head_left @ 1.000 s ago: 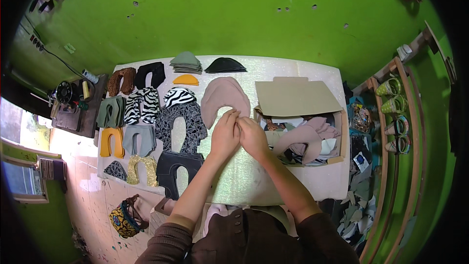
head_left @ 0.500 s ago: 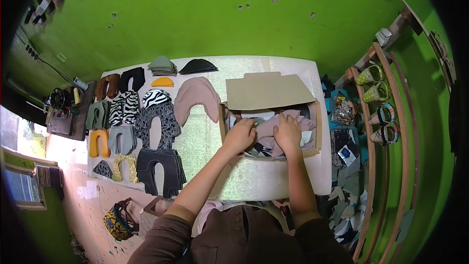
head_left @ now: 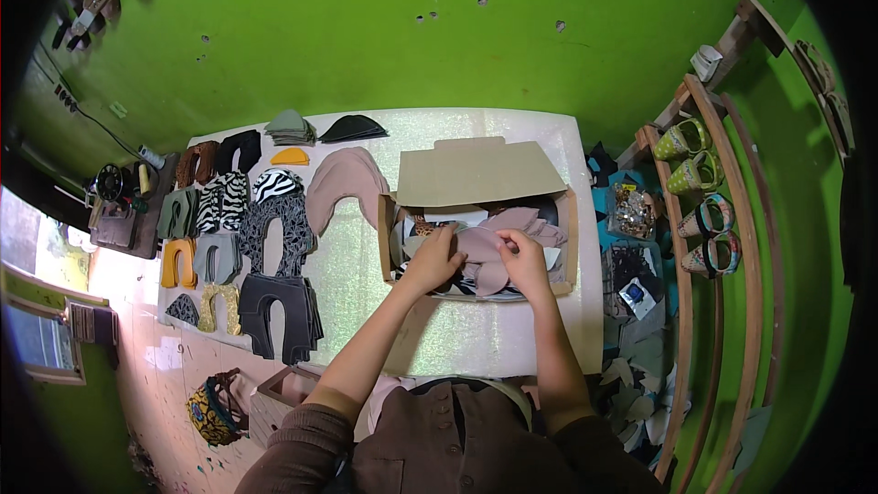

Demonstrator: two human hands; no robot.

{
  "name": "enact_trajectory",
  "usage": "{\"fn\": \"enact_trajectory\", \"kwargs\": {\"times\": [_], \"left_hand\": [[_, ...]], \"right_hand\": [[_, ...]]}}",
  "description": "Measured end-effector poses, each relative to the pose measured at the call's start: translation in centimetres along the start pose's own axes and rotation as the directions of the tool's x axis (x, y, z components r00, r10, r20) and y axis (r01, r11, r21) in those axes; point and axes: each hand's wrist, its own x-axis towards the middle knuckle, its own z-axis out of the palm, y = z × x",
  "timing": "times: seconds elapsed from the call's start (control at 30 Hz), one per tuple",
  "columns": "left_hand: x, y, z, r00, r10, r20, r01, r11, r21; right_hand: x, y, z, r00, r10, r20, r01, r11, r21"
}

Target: Sorting and arranging various shoe upper components on a workbench.

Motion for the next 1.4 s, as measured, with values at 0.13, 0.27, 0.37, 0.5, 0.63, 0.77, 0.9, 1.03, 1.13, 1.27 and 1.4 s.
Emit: {"fn": "enact_trajectory", "kwargs": {"times": [0.13, 0.27, 0.37, 0.5, 0.63, 0.77, 0.9, 1.03, 1.13, 1.27, 1.4], "left_hand": [[0.3, 1.3, -1.4, 0.919, 0.289, -0.267, -0.304, 0.952, -0.016], [0.0, 3.5, -4.6, 0.996, -0.074, -0.058, 0.041, 0.901, -0.432], [-0.2, 4.3, -5.5, 0.988, -0.076, -0.134, -0.011, 0.831, -0.556], [-0.6, 3.1, -5.6, 0.982, -0.152, -0.111, 0.009, 0.624, -0.781], [-1.1, 2.1, -5.7, 0.953, -0.299, -0.059, 0.029, 0.284, -0.958], [-1.6, 1.3, -6.2, 0.886, -0.459, -0.061, 0.035, 0.197, -0.980], [-1.7, 1.1, -7.5, 0.866, -0.499, 0.029, 0.124, 0.158, -0.980], [-1.5, 1.7, -9.9, 0.886, -0.455, -0.087, -0.008, 0.172, -0.985], [-0.9, 2.1, -10.7, 0.892, -0.412, -0.185, -0.074, 0.272, -0.960], [-0.4, 2.1, -9.4, 0.902, -0.400, -0.164, -0.017, 0.347, -0.938], [-0.5, 1.3, -8.0, 0.898, -0.433, -0.079, 0.089, 0.354, -0.931]], "right_hand": [[1.1, -2.4, -1.7, 0.984, -0.122, 0.130, 0.097, 0.978, 0.184], [2.2, -4.7, -3.0, 0.951, -0.126, 0.283, -0.027, 0.876, 0.481], [2.4, -4.7, -2.9, 0.936, -0.121, 0.330, -0.081, 0.839, 0.538], [2.0, -4.7, -2.3, 0.845, -0.166, 0.509, -0.200, 0.785, 0.587], [0.9, -5.2, -1.0, 0.839, -0.069, 0.540, -0.316, 0.746, 0.586], [0.4, -4.0, 0.8, 0.853, -0.008, 0.522, -0.341, 0.750, 0.568], [1.4, -4.3, 0.4, 0.885, 0.032, 0.464, -0.330, 0.745, 0.579], [3.9, -5.0, -2.3, 0.967, 0.070, 0.244, -0.206, 0.777, 0.594], [5.0, -2.7, -3.0, 0.991, -0.013, 0.133, -0.045, 0.905, 0.423], [3.7, -1.4, -1.9, 0.943, -0.017, 0.331, 0.105, 0.963, -0.250], [1.5, -2.2, 0.3, 0.926, -0.022, 0.376, 0.201, 0.874, -0.443]]}}
